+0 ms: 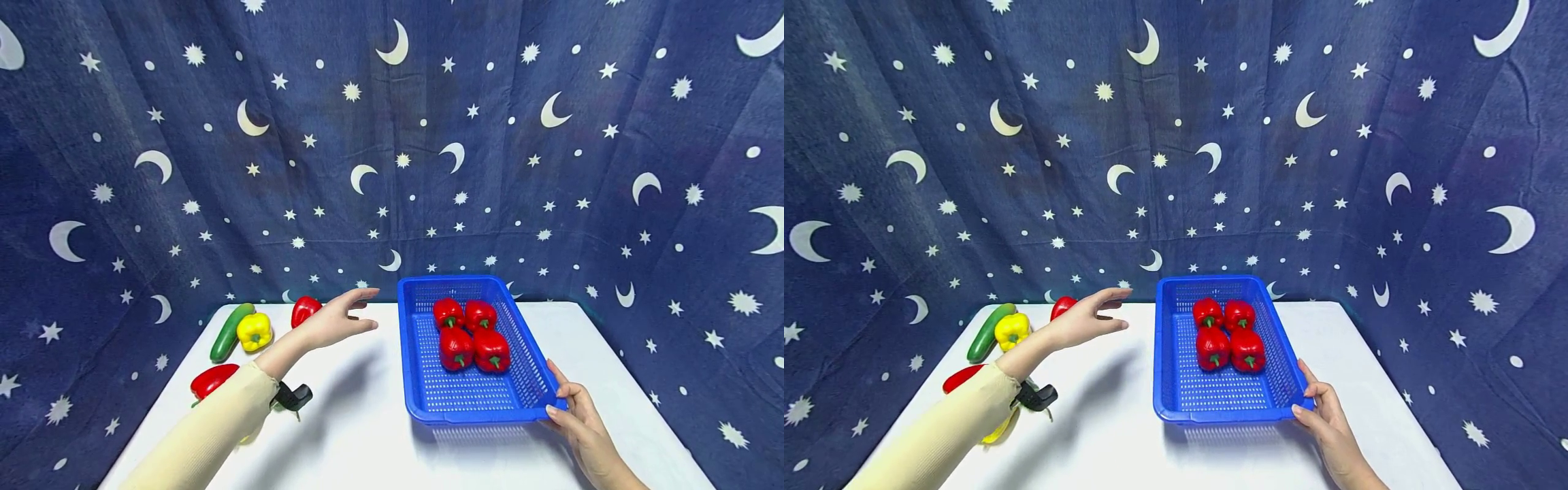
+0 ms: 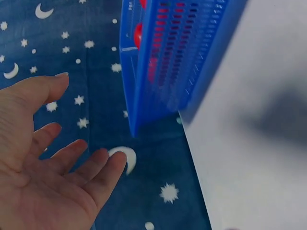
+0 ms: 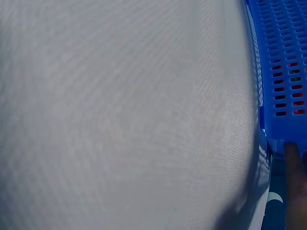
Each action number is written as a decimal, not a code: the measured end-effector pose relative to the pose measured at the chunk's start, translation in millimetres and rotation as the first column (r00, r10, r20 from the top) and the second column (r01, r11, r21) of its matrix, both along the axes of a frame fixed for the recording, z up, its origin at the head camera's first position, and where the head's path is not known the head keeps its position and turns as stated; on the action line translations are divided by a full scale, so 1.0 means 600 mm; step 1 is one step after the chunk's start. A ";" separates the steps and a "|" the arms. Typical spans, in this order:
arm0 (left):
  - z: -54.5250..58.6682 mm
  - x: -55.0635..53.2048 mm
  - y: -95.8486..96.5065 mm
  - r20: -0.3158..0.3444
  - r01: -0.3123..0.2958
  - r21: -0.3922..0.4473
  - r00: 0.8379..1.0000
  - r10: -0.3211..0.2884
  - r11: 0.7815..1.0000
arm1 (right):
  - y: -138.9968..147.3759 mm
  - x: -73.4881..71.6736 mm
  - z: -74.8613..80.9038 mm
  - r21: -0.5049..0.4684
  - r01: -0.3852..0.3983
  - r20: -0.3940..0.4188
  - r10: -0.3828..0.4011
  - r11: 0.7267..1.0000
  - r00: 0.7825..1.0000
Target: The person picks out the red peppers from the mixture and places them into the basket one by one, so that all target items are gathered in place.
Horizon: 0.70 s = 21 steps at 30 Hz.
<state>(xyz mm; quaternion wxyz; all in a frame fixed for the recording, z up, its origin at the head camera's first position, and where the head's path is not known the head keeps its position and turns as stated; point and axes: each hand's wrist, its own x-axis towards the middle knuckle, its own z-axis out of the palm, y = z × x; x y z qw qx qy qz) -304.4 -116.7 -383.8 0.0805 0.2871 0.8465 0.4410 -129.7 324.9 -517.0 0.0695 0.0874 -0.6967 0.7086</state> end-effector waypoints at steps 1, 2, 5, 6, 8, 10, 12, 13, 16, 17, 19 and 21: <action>-0.002 -0.001 -0.006 0.000 -0.011 0.000 1.000 0.011 1.000 | 0.000 0.000 0.000 0.000 0.002 -0.003 -0.002 1.000 1.000; -0.004 -0.002 -0.012 -0.005 -0.021 -0.003 1.000 0.021 1.000 | -0.001 0.000 0.000 0.000 -0.002 -0.008 0.002 1.000 1.000; -0.010 -0.005 -0.032 -0.008 -0.059 -0.010 0.998 0.059 0.998 | -0.002 0.002 0.000 -0.004 -0.003 -0.018 0.003 1.000 1.000; -0.013 -0.007 -0.039 -0.010 -0.071 -0.015 0.997 0.071 0.997 | -0.003 0.002 0.001 -0.005 -0.003 -0.020 0.003 1.000 1.000; -0.017 -0.010 -0.051 -0.017 -0.100 -0.029 0.995 0.100 0.995 | -0.003 0.002 0.002 -0.005 -0.004 -0.019 0.004 1.000 1.000; -0.020 -0.012 -0.063 -0.026 -0.128 -0.049 0.992 0.127 0.991 | -0.003 0.003 0.003 -0.003 0.000 -0.014 0.000 1.000 1.000; -0.024 -0.015 -0.074 -0.041 -0.158 -0.069 0.987 0.155 0.985 | -0.004 0.002 0.003 -0.002 0.003 -0.010 -0.003 1.000 1.000; -0.025 -0.017 -0.079 -0.049 -0.173 -0.084 0.984 0.170 0.981 | -0.004 0.002 0.003 0.001 0.003 -0.007 -0.003 1.000 1.000; -0.028 -0.024 -0.097 -0.040 -0.216 -0.108 0.976 0.213 0.970 | -0.004 0.002 0.002 -0.004 0.000 -0.010 0.000 1.000 1.000; -0.029 -0.026 -0.103 -0.033 -0.228 -0.112 0.974 0.226 0.967 | -0.003 0.002 0.002 -0.008 -0.003 -0.015 0.003 1.000 1.000; -0.030 -0.030 -0.114 -0.013 -0.252 -0.115 0.968 0.252 0.961 | -0.003 0.002 0.001 -0.014 -0.009 -0.025 0.008 1.000 1.000; -0.031 -0.033 -0.125 0.008 -0.275 -0.105 0.961 0.277 0.956 | -0.003 0.002 0.001 -0.020 -0.012 -0.038 0.012 1.000 0.999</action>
